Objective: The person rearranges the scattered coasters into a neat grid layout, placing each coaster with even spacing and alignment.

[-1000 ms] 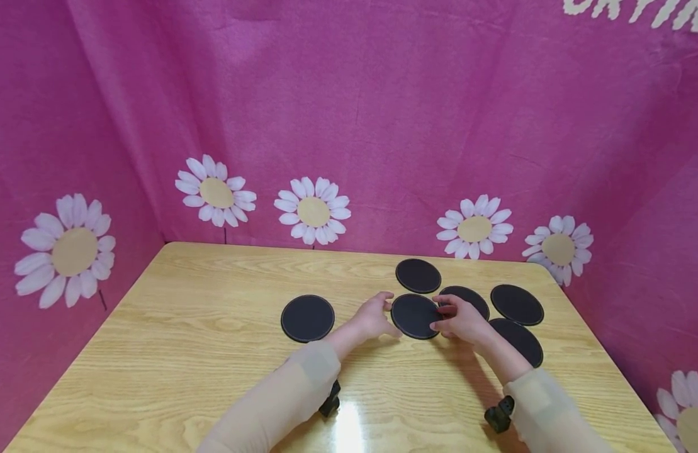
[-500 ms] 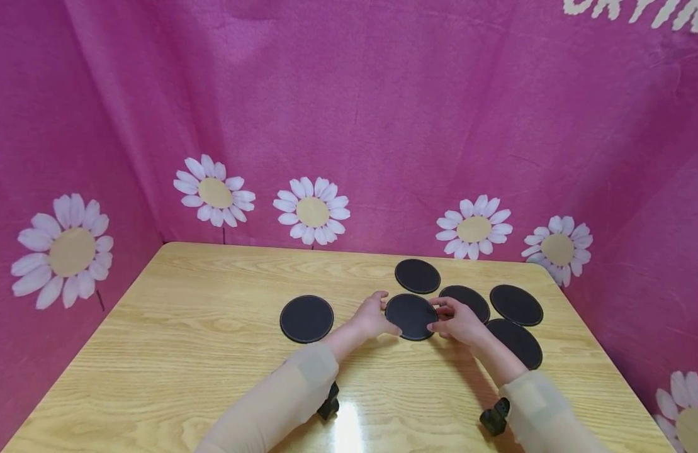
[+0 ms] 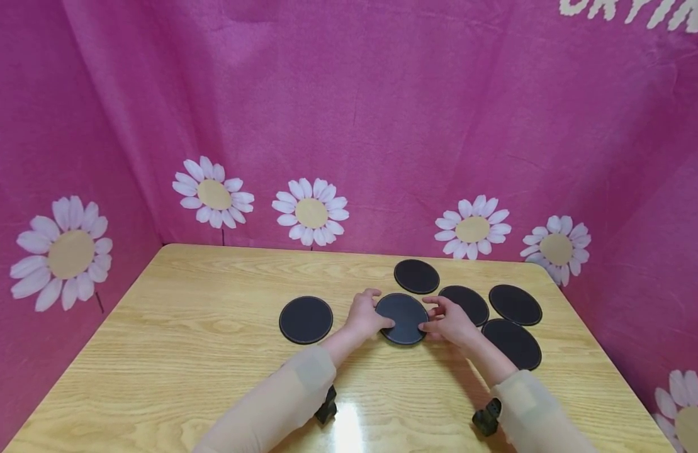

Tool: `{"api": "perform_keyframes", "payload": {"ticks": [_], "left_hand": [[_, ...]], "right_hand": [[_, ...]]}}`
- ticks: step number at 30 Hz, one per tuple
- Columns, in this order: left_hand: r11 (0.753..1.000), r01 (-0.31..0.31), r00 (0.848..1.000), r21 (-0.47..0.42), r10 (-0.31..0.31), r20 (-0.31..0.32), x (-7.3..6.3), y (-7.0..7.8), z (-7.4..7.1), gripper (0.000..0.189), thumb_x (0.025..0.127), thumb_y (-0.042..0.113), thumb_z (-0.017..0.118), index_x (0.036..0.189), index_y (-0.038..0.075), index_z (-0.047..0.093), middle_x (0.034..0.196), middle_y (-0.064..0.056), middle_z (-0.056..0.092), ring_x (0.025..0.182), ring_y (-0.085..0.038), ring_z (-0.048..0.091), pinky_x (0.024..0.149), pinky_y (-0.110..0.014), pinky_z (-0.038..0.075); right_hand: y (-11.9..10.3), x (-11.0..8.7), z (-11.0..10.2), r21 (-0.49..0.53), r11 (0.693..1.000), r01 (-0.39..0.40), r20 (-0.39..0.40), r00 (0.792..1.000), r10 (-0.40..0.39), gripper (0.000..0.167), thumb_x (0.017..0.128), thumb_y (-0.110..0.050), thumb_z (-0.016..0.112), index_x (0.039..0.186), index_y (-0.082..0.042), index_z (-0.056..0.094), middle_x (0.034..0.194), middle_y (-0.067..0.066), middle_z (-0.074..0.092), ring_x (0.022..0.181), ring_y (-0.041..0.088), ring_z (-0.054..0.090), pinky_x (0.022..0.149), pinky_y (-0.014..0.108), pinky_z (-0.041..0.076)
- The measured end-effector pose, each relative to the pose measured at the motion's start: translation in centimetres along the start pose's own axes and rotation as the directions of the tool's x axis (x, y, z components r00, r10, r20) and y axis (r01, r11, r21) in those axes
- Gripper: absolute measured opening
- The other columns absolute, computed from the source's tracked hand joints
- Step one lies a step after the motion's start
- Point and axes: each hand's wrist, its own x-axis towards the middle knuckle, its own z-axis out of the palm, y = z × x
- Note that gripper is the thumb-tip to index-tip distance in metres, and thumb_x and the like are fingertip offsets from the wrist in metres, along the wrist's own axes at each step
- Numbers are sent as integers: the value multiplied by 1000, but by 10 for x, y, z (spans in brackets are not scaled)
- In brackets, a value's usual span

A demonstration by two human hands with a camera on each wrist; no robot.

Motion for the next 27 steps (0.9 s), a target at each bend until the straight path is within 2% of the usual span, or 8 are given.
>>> {"api": "perform_keyframes", "payload": {"ticks": [6, 10, 16, 27], "left_hand": [[1000, -14, 1000, 9, 14, 0, -5, 0, -7, 57, 67, 3, 82, 119, 0, 57, 102, -15, 51, 92, -25, 54, 81, -33, 50], [999, -37, 999, 11, 37, 0, -8, 1, -12, 55, 66, 3, 83, 115, 1, 58, 99, -14, 51, 89, -24, 51, 80, -35, 49], [993, -77, 997, 84, 79, -23, -14, 5, -23, 54, 64, 7, 85, 112, 3, 60, 93, -11, 52, 84, -21, 49, 77, -34, 45], [989, -107, 994, 99, 107, 1, -20, 8, -46, 56, 65, 8, 85, 115, 4, 60, 93, -11, 50, 83, -21, 48, 72, -32, 45]], "right_hand": [[-5, -1, 4, -31, 999, 6, 9, 1000, -6, 62, 76, 10, 70, 132, 6, 44, 94, 12, 45, 65, 14, 55, 62, 34, 57], [-9, -4, 7, -70, 997, 22, 7, 1000, -21, 59, 75, 9, 71, 129, 5, 48, 93, 12, 45, 70, 16, 54, 62, 36, 57], [-18, -10, 12, -121, 991, 49, 0, 999, -50, 58, 75, 7, 73, 128, 2, 50, 96, 13, 46, 75, 17, 55, 62, 37, 57], [-30, -14, 22, -41, 998, 45, 14, 999, -45, 59, 76, 8, 71, 129, 1, 48, 100, 14, 45, 78, 18, 53, 69, 43, 57]]}}
